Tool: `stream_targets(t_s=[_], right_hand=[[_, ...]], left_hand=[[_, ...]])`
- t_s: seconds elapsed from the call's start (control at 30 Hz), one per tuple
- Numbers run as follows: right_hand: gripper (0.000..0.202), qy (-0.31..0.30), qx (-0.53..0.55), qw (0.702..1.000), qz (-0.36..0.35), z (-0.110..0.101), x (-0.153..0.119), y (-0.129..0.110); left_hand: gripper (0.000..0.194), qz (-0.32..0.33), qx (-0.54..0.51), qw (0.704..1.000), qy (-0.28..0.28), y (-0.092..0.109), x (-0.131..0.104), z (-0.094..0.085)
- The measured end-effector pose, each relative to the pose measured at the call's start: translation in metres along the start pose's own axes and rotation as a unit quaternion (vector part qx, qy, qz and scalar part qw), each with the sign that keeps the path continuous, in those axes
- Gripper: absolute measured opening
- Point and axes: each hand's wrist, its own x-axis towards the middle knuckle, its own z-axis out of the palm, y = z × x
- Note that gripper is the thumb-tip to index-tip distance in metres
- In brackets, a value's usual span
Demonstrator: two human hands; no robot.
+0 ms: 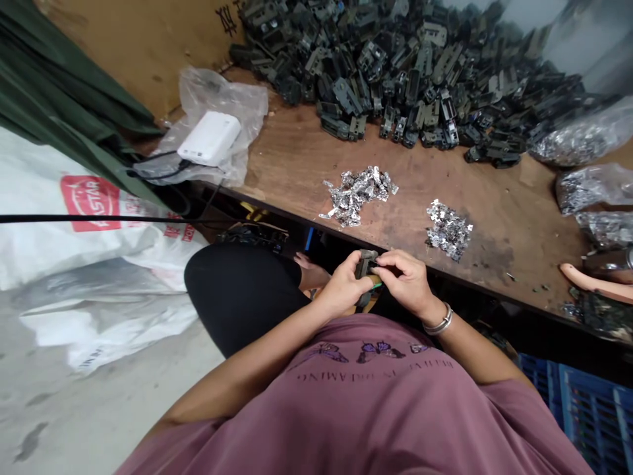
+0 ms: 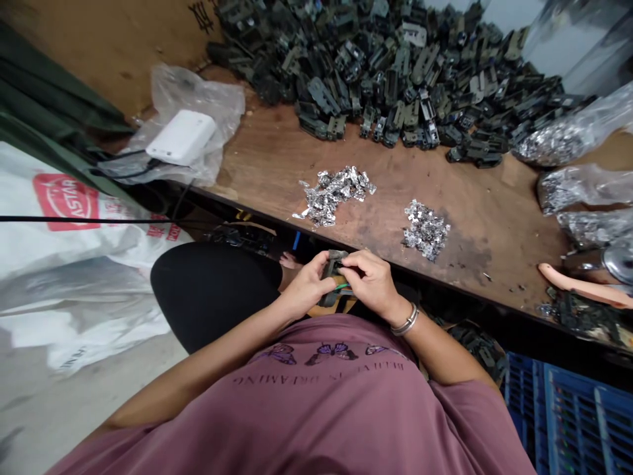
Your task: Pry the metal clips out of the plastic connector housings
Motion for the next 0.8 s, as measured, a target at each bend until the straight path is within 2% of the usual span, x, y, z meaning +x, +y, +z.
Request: stream_targets(t_s=[0.13, 0.27, 0.4, 0.5, 0.6, 0.73, 0.8], right_hand=[[0.011, 0.01, -0.031, 0.999, -0.041, 0.001, -0.005, 0.001], [0.017, 0.011, -0.071, 0.996, -0.049, 0.008, -0.015, 0.006], [0.023, -0.031, -0.094, 0.993, -0.064, 0.012, -0.023, 0.009], [0.023, -0.068, -0.047, 0.994, -0.077, 0.006, -0.023, 0.007], [0.025, -0.057, -0.005, 0.997, -0.044, -0.006, -0.021, 0.002], [0.026, -0.026, -0.009, 1.0, 0.011, -0.012, -0.026, -0.004], [0.021, -0.041, -0.012, 0.999, 0.01, -0.009, -0.032, -0.004]], left_hand=[[0.037, 0.01, 0.05, 0.998, 0.02, 0.005, -0.003, 0.004], [0.031, 0.035, 0.12, 0.992, 0.03, -0.001, -0.003, 0.002], [0.028, 0.05, 0.229, 0.971, 0.039, -0.007, -0.006, -0.005], [0.032, 0.043, 0.268, 0.962, 0.014, -0.002, -0.01, -0.009], [0.042, 0.092, 0.282, 0.955, -0.004, 0.005, -0.013, -0.011], [0.014, 0.138, 0.272, 0.952, 0.024, 0.011, -0.014, -0.014], [0.015, 0.15, 0.269, 0.95, 0.043, 0.013, -0.016, -0.016]])
